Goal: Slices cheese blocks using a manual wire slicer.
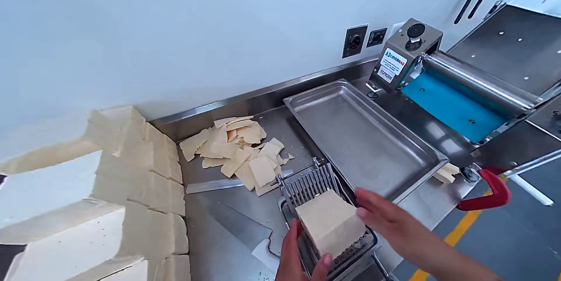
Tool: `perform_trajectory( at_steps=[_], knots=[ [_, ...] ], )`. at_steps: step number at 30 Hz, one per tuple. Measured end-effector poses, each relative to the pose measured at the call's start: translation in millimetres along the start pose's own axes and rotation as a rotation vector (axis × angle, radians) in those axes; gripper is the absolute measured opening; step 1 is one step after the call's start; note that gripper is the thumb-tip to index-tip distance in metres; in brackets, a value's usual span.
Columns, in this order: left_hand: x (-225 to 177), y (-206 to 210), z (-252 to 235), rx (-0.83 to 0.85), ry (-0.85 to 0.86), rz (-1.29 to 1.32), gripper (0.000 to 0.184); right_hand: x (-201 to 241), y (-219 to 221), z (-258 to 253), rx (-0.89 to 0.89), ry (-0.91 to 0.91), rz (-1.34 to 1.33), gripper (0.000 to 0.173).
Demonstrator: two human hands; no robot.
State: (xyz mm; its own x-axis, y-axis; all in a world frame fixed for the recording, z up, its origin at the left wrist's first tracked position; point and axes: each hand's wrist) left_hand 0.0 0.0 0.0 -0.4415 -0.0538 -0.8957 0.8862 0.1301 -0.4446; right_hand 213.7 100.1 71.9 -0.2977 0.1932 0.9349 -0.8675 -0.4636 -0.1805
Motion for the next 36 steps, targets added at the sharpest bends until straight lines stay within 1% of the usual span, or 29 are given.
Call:
perform_trajectory(
  at_steps=[2, 4, 6, 7, 9, 12, 14, 15, 19, 22, 24, 27, 29, 30, 32, 33, 34, 36],
  knots=[
    [-12, 4, -6, 0.018, -0.109, -0.060, 0.095, 6, 8, -21, 0.090, 0.140, -0.132, 0.070],
    [-18, 9, -13, 0.011, -0.201, -0.116, 0.100, 11, 8, -35, 0.168, 0.212, -0.225, 0.061],
    [-23, 14, -17, -0.009, -0.281, -0.156, 0.107, 10, 10, -44, 0.241, 0.258, -0.217, 0.053],
    [-26, 17, -19, -0.024, -0.312, -0.168, 0.111, 10, 11, -46, 0.271, 0.268, -0.200, 0.052],
    [-29, 23, -21, -0.062, -0.349, -0.184, 0.115, 14, 6, -49, 0.357, 0.300, -0.190, 0.059],
    [-26, 27, -18, -0.088, -0.357, -0.166, 0.114, 13, -4, -56, 0.421, 0.319, -0.260, 0.052],
    [-24, 29, -15, -0.113, -0.360, -0.144, 0.113, 9, -8, -58, 0.440, 0.309, -0.311, 0.056],
    [-24, 30, -13, -0.125, -0.373, -0.125, 0.112, 9, -8, -58, 0.437, 0.302, -0.329, 0.060],
    [-31, 32, -13, -0.164, -0.442, 0.027, 0.109, 8, -7, -57, 0.397, 0.301, -0.381, 0.073],
    [-32, 33, -13, -0.164, -0.436, 0.063, 0.106, 10, -16, -60, 0.440, 0.324, -0.396, 0.072],
    [-33, 37, -10, -0.175, -0.441, 0.057, 0.108, 7, -15, -61, 0.452, 0.346, -0.385, 0.075],
    [-33, 38, -11, -0.186, -0.427, 0.081, 0.109, 6, -5, -62, 0.423, 0.350, -0.342, 0.086],
    [-36, 37, -11, -0.182, -0.414, 0.085, 0.107, 6, -4, -65, 0.454, 0.348, -0.288, 0.091],
    [-37, 37, -10, -0.179, -0.414, 0.081, 0.107, 5, -9, -67, 0.486, 0.349, -0.273, 0.086],
    [-38, 38, -9, -0.185, -0.411, 0.074, 0.105, 1, -29, -79, 0.563, 0.308, -0.213, 0.061],
    [-38, 39, -8, -0.193, -0.413, 0.072, 0.103, -1, -45, -89, 0.632, 0.250, -0.108, 0.050],
    [-39, 40, -8, -0.204, -0.420, 0.073, 0.102, -2, -58, -100, 0.679, 0.149, 0.066, 0.045],
    [-38, 43, -7, -0.220, -0.420, 0.067, 0.102, -6, -71, -113, 0.648, -0.106, 0.446, 0.039]
  ],
)
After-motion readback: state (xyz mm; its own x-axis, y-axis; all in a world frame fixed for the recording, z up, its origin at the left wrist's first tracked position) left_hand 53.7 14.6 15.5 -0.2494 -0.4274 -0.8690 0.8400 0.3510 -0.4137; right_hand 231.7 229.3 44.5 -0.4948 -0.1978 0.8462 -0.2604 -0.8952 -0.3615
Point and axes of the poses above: each hand's wrist, its own z-axis away from the middle knuckle, its own y-axis out of the palm, x = y × z, and after that the axes turned 6 degrees about -z, right-handed
